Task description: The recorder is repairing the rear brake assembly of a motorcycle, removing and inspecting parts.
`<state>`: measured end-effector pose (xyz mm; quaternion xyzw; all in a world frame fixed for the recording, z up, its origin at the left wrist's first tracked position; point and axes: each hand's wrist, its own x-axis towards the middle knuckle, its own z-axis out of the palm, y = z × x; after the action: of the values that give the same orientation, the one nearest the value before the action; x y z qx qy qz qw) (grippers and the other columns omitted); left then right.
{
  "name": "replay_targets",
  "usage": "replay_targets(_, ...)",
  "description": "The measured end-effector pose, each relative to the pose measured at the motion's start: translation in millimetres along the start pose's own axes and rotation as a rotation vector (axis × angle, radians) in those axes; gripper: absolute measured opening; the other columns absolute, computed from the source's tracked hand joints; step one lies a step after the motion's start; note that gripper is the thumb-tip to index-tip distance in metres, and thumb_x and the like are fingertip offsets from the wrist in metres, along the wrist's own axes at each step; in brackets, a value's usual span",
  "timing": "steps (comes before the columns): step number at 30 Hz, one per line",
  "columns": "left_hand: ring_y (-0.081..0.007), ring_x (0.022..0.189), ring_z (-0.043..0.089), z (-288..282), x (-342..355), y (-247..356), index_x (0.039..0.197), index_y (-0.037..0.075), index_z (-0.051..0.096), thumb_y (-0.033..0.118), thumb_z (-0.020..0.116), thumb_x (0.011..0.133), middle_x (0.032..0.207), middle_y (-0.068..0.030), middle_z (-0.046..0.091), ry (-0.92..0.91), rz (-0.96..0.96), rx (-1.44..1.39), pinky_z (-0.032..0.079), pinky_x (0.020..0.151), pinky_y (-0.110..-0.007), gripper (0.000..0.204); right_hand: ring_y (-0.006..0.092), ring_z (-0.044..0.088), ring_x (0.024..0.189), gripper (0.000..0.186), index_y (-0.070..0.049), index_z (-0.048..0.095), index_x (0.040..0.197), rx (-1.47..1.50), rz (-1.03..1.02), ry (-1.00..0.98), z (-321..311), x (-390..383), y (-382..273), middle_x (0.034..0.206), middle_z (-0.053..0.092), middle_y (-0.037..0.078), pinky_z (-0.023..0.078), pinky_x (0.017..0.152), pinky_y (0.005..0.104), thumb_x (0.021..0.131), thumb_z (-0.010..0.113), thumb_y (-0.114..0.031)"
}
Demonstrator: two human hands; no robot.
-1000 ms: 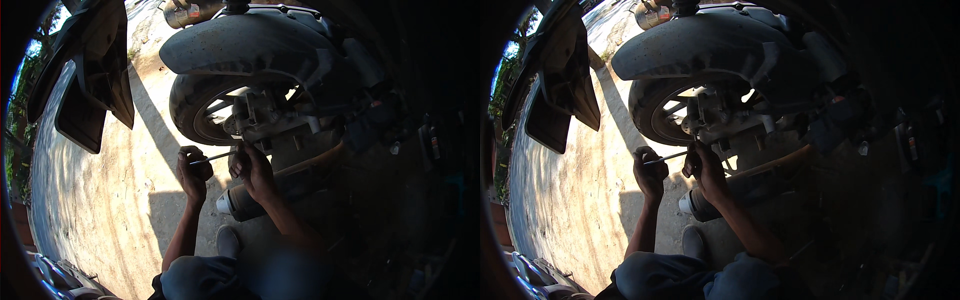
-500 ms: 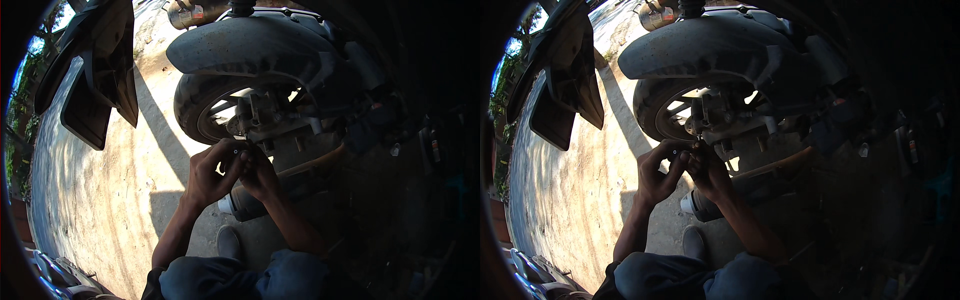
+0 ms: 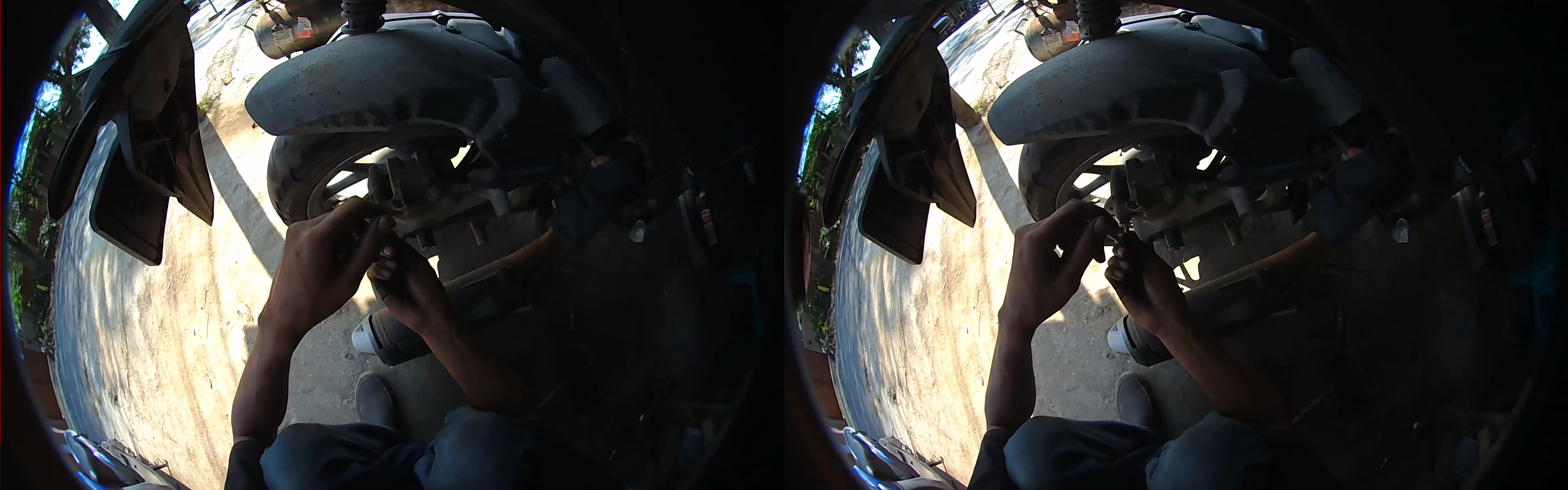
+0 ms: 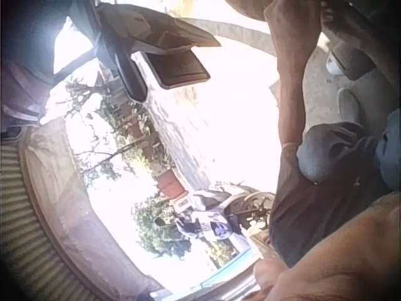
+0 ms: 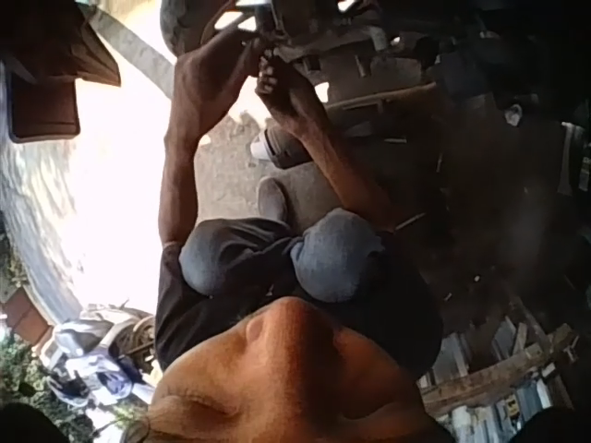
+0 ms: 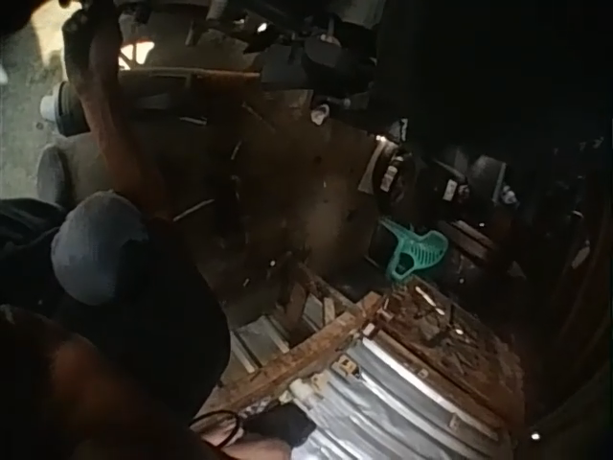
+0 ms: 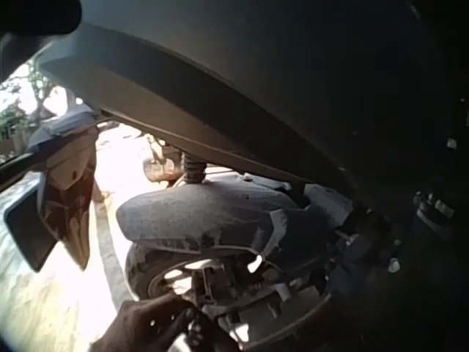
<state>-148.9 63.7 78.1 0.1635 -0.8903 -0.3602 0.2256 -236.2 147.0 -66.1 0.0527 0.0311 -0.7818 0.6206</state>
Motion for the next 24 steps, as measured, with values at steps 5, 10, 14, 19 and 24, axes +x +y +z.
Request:
replay_targets(5,-0.0269,0.069,0.072,14,14,3,0.105,0.001,0.066,0.012,0.065,0.094,0.079,-0.0149,0.070,-0.030,0.124,0.162,0.053,0.061,-0.034,0.015,0.0062,0.049,0.069,0.008,-0.005,0.058,0.103,0.033,0.020,-0.017,7,-2,-2,0.081,0.055,-0.001,0.041,0.064,0.0240,0.102,0.052,-0.010)
replay_targets(10,-0.0349,0.067,0.069,19,32,2,0.099,0.003,0.059,0.020,0.062,0.095,0.074,-0.0192,0.067,-0.022,0.107,0.273,0.050,0.056,-0.042,0.018,0.0066,0.043,0.064,0.009,-0.005,0.058,0.101,-0.012,0.015,0.112,9,0,-6,0.076,0.048,-0.002,0.038,0.060,0.0222,0.102,0.051,-0.010)
replay_targets(14,-0.0214,0.059,0.064,29,10,-5,0.094,-0.001,0.059,0.016,0.056,0.101,0.068,-0.0154,0.062,0.216,0.043,0.115,0.044,0.053,-0.033,0.019,0.0065,0.041,0.062,0.011,-0.005,0.058,0.103,0.003,0.028,0.038,2,1,-3,0.074,0.049,-0.002,0.037,0.059,0.0221,0.102,0.053,-0.014)
replay_targets(19,-0.0098,0.048,0.046,43,-26,-51,0.087,0.002,0.052,0.032,0.037,0.108,0.059,-0.0029,0.048,0.627,-0.163,-0.307,0.035,0.047,-0.026,0.039,0.0056,0.046,0.063,0.016,-0.005,0.059,0.104,-0.284,-0.032,0.057,-3,-2,-7,0.075,0.053,-0.001,0.038,0.058,0.0230,0.102,0.054,-0.020)
replay_targets(24,-0.0112,0.070,0.051,92,-94,-146,0.107,0.004,0.054,0.029,0.038,0.109,0.081,-0.0013,0.056,0.482,-0.633,-1.411,0.043,0.066,-0.028,0.029,0.0060,0.045,0.063,0.023,-0.003,0.060,0.102,-0.491,-0.093,0.119,4,-1,2,0.069,0.048,-0.002,0.038,0.058,0.0245,0.103,0.053,-0.025)
